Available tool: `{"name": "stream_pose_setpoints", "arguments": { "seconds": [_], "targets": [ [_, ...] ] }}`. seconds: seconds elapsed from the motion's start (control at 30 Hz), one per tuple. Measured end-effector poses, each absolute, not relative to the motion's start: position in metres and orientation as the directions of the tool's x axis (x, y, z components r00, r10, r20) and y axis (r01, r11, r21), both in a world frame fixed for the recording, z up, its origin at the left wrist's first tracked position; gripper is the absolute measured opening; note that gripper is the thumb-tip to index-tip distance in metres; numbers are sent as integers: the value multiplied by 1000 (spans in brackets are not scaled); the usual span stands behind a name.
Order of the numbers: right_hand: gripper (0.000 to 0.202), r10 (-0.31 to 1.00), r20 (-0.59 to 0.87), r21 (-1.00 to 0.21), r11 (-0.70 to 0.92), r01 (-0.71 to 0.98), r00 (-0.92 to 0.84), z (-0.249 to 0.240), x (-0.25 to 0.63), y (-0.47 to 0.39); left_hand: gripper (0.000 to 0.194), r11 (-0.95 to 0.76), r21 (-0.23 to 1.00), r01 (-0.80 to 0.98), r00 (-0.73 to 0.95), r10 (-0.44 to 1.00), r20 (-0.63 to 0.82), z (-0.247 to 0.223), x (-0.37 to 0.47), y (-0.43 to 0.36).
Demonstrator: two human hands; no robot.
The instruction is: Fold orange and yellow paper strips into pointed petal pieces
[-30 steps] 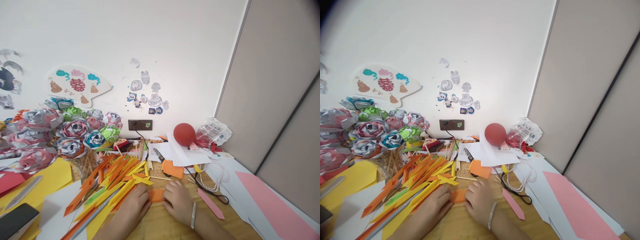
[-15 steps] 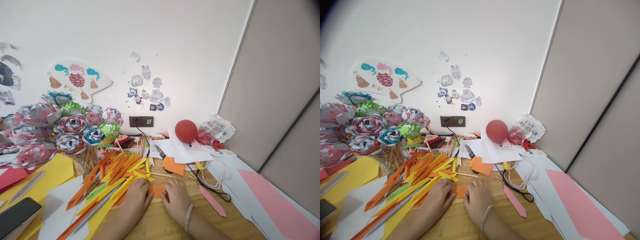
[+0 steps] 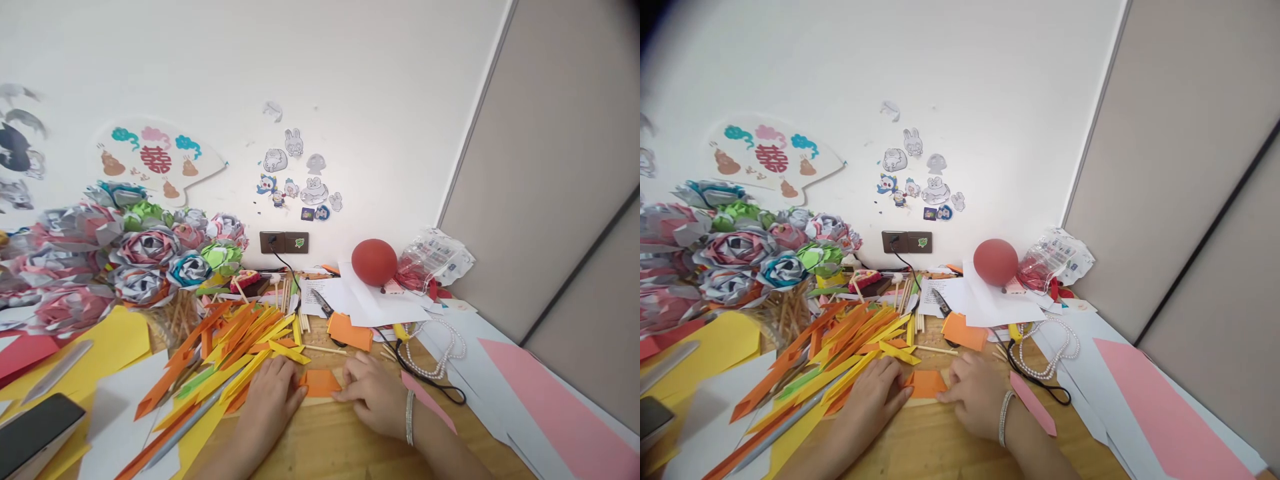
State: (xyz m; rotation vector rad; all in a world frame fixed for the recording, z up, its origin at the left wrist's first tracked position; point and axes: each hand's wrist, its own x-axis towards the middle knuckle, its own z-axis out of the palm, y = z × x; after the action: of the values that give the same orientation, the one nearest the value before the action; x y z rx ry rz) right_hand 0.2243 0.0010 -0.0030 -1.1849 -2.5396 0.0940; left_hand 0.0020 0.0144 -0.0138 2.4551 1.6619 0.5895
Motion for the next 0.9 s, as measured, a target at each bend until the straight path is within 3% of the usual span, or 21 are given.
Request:
{"name": "stream_pose_setpoints", "arguments": {
  "seconds": [0.17,0.37,0.47,0.53,0.63,0.73,0.9],
  "targets": [
    [31,718,291,-207,692,691,-632,0,225,0,5,-476,280,834,371,859,353,-14,-1,12],
    [21,691,271,-224,722,654,-670,-4,207,-8,15,-610,-24,792,564,715,413,-33,7,-5],
    [13,683,298,-298,730,614,-667,-5,202,-10,32,-694,-135,707,674,603,428,-49,9,-12],
    [17,714,355,-376,700,607,-603,-4,203,-8,37,-758,-138,638,727,534,431,-51,8,-14],
    [34,769,398,-456,639,619,-500,-4,209,0,28,-797,-8,604,728,548,412,-38,8,-17],
    [39,764,331,-386,645,659,-553,-6,218,6,26,-797,87,597,725,583,366,-18,7,-18],
    [32,792,210,-221,609,762,-573,-4,221,4,12,-772,-4,635,725,595,348,-8,3,-18]
  ]
}}
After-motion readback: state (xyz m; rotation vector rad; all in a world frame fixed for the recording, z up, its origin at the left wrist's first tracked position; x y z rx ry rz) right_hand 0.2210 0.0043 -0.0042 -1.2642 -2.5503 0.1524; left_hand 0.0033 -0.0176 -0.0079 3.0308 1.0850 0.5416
